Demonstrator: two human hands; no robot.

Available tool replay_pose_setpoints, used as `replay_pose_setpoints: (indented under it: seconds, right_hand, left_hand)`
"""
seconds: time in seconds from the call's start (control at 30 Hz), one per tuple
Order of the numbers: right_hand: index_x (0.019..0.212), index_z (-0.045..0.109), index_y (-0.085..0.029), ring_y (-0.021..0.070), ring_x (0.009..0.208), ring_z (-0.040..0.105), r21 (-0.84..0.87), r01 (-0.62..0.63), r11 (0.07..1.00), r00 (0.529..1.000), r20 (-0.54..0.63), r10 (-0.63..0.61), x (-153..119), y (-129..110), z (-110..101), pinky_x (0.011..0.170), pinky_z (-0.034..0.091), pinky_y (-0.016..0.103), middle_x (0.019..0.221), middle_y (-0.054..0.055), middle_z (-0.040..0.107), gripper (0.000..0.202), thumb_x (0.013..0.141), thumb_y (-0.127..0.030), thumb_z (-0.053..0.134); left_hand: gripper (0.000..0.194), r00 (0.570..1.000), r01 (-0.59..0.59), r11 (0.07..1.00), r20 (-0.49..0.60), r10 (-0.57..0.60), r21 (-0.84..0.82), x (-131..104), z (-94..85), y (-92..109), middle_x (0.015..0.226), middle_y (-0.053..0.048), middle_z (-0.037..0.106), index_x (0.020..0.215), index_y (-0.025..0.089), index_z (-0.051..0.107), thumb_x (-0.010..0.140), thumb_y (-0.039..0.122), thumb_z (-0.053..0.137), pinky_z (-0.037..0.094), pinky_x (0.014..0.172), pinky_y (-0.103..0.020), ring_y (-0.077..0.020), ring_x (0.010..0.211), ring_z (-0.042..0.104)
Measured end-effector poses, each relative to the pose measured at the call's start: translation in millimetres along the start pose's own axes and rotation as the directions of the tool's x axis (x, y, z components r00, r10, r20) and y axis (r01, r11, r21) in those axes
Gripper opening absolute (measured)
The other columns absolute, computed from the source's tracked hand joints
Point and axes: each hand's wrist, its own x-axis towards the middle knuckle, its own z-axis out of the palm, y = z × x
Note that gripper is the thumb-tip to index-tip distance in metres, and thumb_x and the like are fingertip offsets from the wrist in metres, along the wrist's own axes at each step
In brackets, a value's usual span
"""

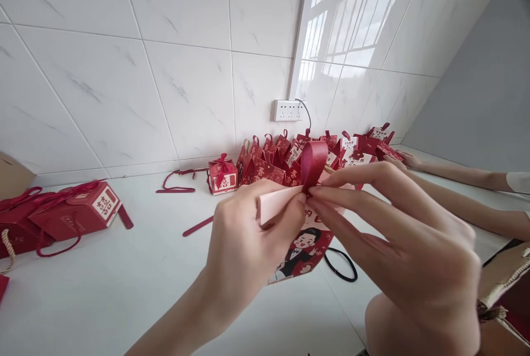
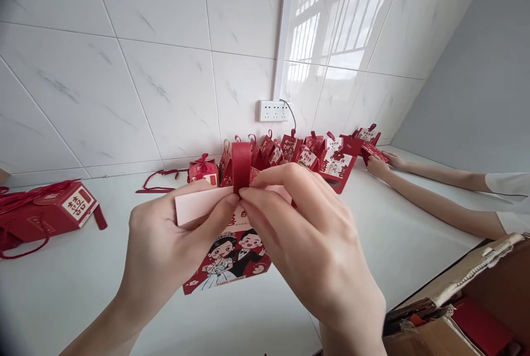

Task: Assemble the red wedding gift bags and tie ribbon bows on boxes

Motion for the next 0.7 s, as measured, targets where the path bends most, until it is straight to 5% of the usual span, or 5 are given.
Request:
replay_pose_setpoints:
  seconds: [0.43, 0.7]
  right_hand:
    - [0.093, 0.064, -0.028, 0.0165, 0.077, 0.063, -0.106, 0.078, 0.991, 0.993, 0.096, -0.068, 1.2, 4.6, -3.7, 0.068, 0.051, 0.032, 0.092, 0.002, 0.066, 0.021, 0.085, -0.009, 0.057]
    - [0.093, 0.063, -0.023, 0.0130, 0.073, 0.058, -0.078, 0.126, 0.989, 0.981, 0.159, -0.112, 6.1, 7.8, -5.5, 0.063, 0.048, 0.027, 0.087, 0.003, 0.060, 0.021, 0.084, -0.006, 0.055]
  left_hand:
    - [0.023, 0.995, 0.071, 0.997, 0.074, -0.070, -0.008, 0.1, -3.8, 0.5, 0.052, 0.005, 0.054, 0.059, 0.019, 0.055, 0.081, 0.023, 0.057, 0.034, 0.039, -0.018, -0.0083, 0.046, 0.049]
    - [0.033, 0.979, 0.128, 0.990, 0.169, -0.117, -0.056, 4.7, -7.1, 0.6, 0.047, 0.006, 0.037, 0.052, 0.018, 0.040, 0.081, 0.022, 0.055, 0.026, 0.035, -0.017, -0.0054, 0.041, 0.035]
